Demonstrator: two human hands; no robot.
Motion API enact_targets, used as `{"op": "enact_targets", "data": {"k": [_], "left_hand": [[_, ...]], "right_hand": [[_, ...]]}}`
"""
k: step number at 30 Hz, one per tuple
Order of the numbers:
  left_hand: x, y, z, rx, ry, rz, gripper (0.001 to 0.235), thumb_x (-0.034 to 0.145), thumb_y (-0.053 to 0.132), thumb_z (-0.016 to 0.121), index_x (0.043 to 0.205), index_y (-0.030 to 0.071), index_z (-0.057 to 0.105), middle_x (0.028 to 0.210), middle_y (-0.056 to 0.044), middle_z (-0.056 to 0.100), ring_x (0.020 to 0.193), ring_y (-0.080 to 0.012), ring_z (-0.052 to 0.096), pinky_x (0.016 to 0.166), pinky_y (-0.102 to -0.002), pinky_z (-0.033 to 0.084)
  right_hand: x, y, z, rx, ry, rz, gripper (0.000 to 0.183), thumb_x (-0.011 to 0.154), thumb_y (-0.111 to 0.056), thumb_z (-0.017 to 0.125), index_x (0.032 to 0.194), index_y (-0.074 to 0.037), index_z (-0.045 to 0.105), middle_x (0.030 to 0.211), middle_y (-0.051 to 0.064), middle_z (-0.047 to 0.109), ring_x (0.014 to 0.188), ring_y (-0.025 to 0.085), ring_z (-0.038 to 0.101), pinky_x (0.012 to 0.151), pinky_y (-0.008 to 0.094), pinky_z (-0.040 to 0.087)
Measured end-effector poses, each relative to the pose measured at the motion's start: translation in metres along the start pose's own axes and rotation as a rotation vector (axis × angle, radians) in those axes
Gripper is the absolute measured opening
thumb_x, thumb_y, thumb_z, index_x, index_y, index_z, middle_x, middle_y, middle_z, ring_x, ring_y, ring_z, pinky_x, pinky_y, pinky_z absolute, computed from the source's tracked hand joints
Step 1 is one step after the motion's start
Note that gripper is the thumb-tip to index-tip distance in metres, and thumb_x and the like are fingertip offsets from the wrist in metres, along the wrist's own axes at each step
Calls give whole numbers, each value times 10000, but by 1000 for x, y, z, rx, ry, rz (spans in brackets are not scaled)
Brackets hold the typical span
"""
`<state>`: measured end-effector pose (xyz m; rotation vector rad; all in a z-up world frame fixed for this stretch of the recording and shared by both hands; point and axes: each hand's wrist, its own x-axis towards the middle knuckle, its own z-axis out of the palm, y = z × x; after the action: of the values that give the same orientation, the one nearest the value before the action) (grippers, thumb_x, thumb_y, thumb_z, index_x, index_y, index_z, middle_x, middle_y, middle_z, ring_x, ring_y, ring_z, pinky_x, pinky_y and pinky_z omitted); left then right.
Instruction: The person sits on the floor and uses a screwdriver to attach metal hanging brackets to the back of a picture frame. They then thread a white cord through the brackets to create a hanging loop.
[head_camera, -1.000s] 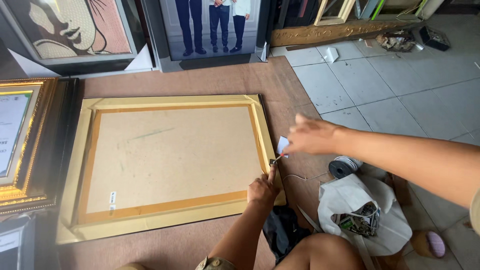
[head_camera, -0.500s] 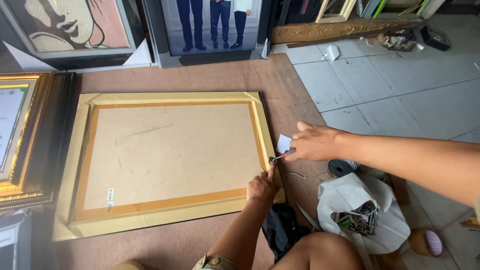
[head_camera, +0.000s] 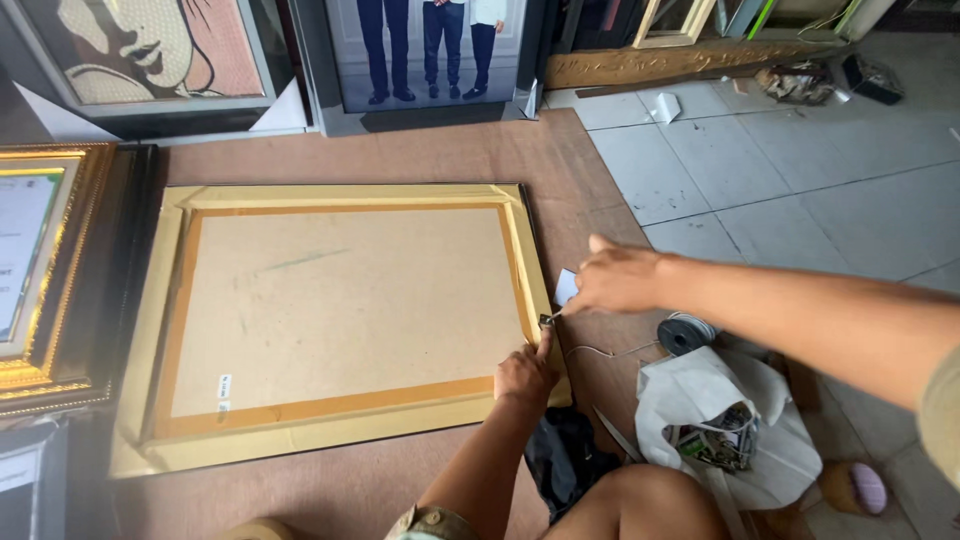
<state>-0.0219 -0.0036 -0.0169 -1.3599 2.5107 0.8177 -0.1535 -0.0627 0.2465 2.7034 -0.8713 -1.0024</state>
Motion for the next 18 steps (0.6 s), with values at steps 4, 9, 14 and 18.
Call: {"op": "enact_targets", "data": {"k": [4, 9, 14, 18], "left_hand": [[-4, -6, 2, 1, -14, 7, 784, 1050, 503, 430, 1644, 301, -41, 1268, -95, 567, 1127, -316, 619, 889, -531, 567], [4, -17, -1, -199, 64, 66, 800, 944, 540, 600, 1617, 359, 205, 1137, -62, 654, 1055, -327, 701, 847, -504, 614], [-74, -41, -72, -2181, -263, -23, 360, 1046, 283, 638, 1293, 22, 642, 899, -52, 571, 700, -137, 551, 585, -243, 462], [-150, -30, -127, -2734, -316, 281, 496, 1080, 326, 480, 1411, -32, 575, 1458, -225, 610, 1336, -356, 593, 1062, -497, 518]], "right_hand": [[53, -6, 24, 764, -33, 377, 261, 958, -302, 673, 1207, -292, 753, 886, 84, 799, 795, 275, 773, 721, 418, 596], [79, 18, 55, 787, -169, 814, 340, 865, -522, 584, 913, -295, 831, 705, -48, 776, 731, 178, 770, 620, 380, 608], [0, -67, 53, 1393, 183, 1232, 466, 943, -479, 566, 1162, -120, 767, 764, 56, 762, 623, 150, 638, 472, 327, 456], [-37, -166, 0, 2363, 1140, 1207, 396, 980, -159, 587, 1370, -107, 542, 1130, 83, 641, 976, 216, 619, 808, 336, 510]]}}
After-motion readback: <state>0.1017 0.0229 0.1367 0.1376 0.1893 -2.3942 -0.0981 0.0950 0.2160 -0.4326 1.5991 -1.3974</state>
